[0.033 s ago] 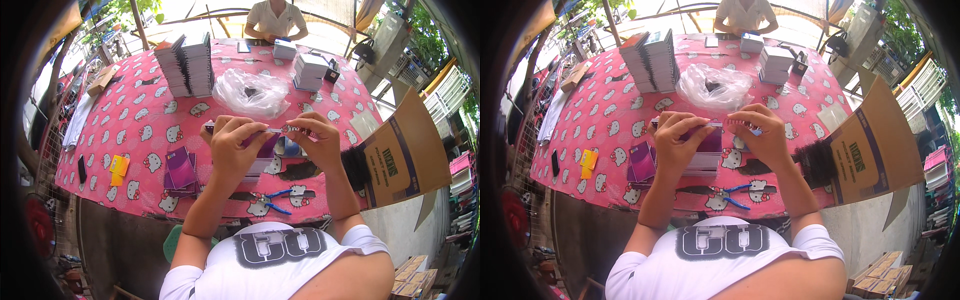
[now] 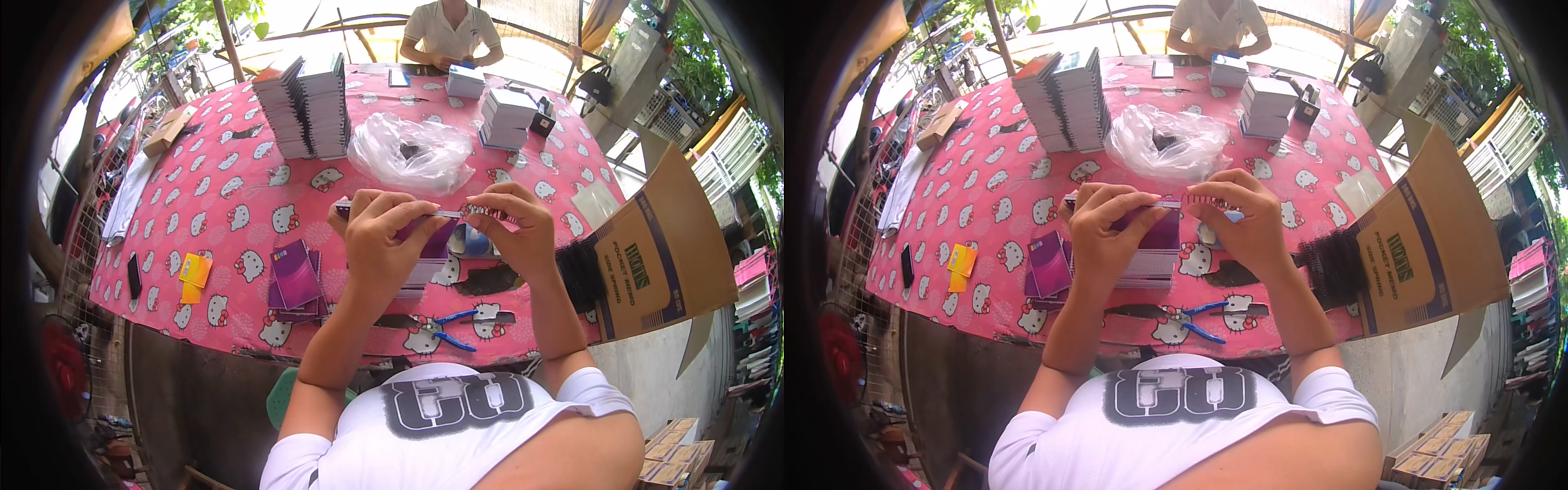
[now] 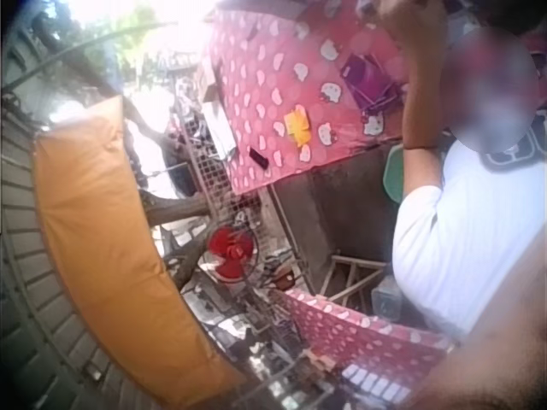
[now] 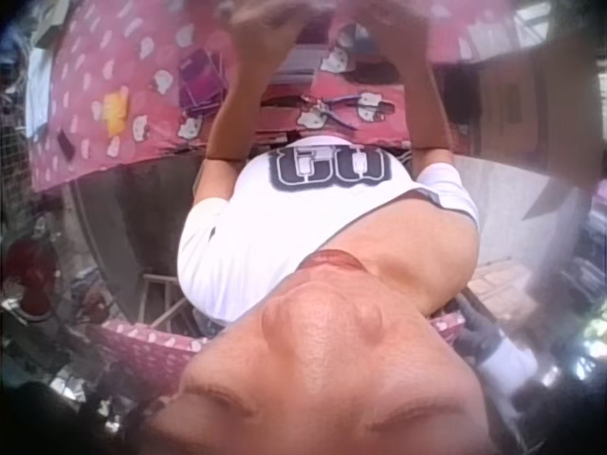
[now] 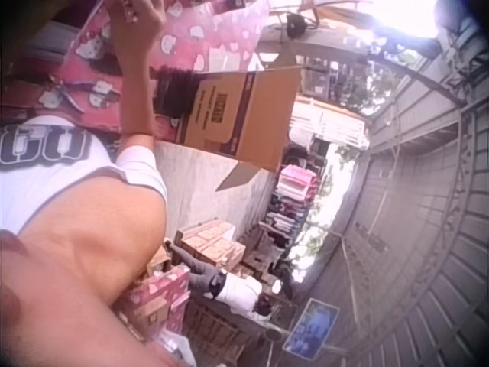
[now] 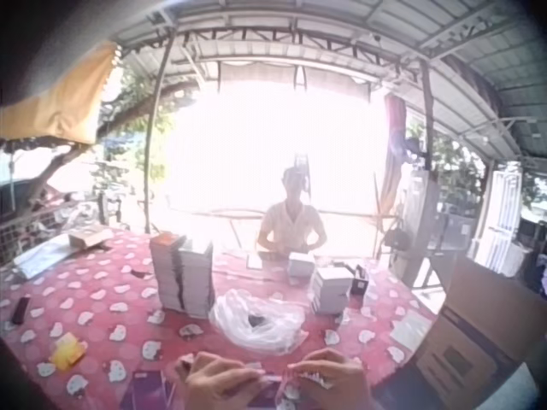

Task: The person binds notebooks by inserting spiral coils through pre-punched holes in stacks of purple and white paper covers, then trims and crimps the ends of the coils using a pair of pliers.

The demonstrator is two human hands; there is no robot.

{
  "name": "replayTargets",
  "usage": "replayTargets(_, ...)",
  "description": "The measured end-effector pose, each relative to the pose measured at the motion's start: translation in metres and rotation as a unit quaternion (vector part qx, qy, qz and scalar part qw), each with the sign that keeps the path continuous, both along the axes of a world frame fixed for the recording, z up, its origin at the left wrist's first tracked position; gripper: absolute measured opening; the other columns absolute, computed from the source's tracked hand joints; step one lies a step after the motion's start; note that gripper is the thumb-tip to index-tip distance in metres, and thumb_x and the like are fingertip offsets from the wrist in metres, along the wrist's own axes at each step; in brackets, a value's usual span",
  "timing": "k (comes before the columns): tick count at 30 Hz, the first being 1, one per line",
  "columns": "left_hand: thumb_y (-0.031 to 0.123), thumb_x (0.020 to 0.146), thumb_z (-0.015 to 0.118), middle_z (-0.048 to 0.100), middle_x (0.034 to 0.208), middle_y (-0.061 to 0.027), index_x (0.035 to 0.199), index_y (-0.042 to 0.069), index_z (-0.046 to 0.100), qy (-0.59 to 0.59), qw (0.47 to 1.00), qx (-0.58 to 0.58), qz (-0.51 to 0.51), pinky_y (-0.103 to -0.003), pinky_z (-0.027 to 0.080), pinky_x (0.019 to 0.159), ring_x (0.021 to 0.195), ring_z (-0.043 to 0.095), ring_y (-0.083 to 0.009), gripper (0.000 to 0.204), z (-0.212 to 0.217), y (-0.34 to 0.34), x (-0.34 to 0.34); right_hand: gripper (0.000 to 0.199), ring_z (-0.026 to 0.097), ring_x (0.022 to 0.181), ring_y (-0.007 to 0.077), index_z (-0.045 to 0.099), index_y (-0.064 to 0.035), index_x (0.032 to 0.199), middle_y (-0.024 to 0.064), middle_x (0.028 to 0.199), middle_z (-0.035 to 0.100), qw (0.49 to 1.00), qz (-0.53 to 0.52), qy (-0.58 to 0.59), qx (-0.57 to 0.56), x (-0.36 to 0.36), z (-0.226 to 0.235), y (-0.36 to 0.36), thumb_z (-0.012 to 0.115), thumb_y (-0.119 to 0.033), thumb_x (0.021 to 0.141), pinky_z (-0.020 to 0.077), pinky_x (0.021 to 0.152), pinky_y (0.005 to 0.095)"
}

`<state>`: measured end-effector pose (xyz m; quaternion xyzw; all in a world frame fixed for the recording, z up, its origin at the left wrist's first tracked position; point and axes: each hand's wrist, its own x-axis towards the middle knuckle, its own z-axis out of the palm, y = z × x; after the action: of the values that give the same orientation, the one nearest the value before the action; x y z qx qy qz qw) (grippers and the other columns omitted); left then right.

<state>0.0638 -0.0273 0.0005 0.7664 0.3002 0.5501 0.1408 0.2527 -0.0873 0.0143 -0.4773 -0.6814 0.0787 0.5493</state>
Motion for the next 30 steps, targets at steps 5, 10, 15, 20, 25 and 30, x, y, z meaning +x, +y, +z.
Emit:
replayTargets(5,0.017,0.068,0.081,0.066,0.080,0.0013,0.084,0.011,0.076,-0.016,1.000,-0.012,-0.008,-0.030,0.043,0.077,0.083,0.054,-0.0173,0.018,-0.002,0.000,0.000,0.022,0.059,0.079,0.0091,0.072,-0.0038,0.096,0.0028,0.090,0.064,0.999,0.031,-0.012,-0.034,0.002,0.002,0.005,0.077,-0.002,0.075,0.0460,0.067,0.0223)
replayTargets(10,0.016,0.068,0.081,0.067,0.081,0.0008,0.086,0.011,0.076,-0.015,1.000,-0.014,0.000,-0.030,0.043,0.075,0.082,0.054,-0.0177,0.019,-0.001,-0.001,0.001,0.019,0.060,0.076,0.0110,0.070,-0.0053,0.100,0.0040,0.086,0.066,0.976,0.097,0.035,-0.190,0.011,0.010,0.009,0.072,-0.010,0.082,0.0472,0.067,0.0266)
replayTargets(15,0.013,0.069,0.082,0.068,0.085,0.0021,0.094,0.010,0.073,-0.004,1.000,-0.025,0.010,-0.029,0.041,0.078,0.081,0.053,-0.0145,0.027,-0.001,-0.002,0.001,0.015,0.061,0.073,0.0230,0.064,-0.0049,0.100,0.0085,0.083,0.063,0.996,-0.012,-0.093,-0.008,-0.014,0.010,0.007,0.064,-0.013,0.088,0.0489,0.066,0.0336)
replayTargets(20,0.014,0.069,0.081,0.066,0.082,0.0039,0.090,0.012,0.069,0.002,0.998,-0.050,0.035,-0.030,0.032,0.086,0.081,0.054,-0.0140,0.024,0.003,-0.007,-0.001,0.014,0.061,0.077,0.0316,0.061,-0.0067,0.095,0.0095,0.086,0.058,0.988,-0.018,-0.150,-0.007,-0.014,0.009,0.010,0.066,-0.016,0.086,0.0485,0.064,0.0403)
replayTargets(25,0.011,0.068,0.079,0.066,0.079,0.0033,0.086,0.012,0.068,0.016,0.999,-0.032,0.037,-0.030,0.033,0.084,0.080,0.054,-0.0149,0.021,0.000,-0.005,-0.003,0.015,0.060,0.078,0.0317,0.060,-0.0075,0.093,0.0095,0.086,0.057,0.985,-0.011,-0.167,-0.028,-0.016,0.013,0.011,0.068,-0.016,0.083,0.0481,0.063,0.0404)
replayTargets(30,0.008,0.067,0.077,0.066,0.078,0.0018,0.082,0.011,0.067,-0.005,0.999,-0.021,0.023,-0.030,0.037,0.078,0.078,0.055,-0.0175,0.018,0.000,-0.005,-0.003,0.015,0.060,0.074,0.0324,0.060,-0.0067,0.092,0.0112,0.083,0.057,0.986,0.008,-0.165,-0.035,-0.018,0.014,0.015,0.069,-0.012,0.081,0.0473,0.062,0.0406)
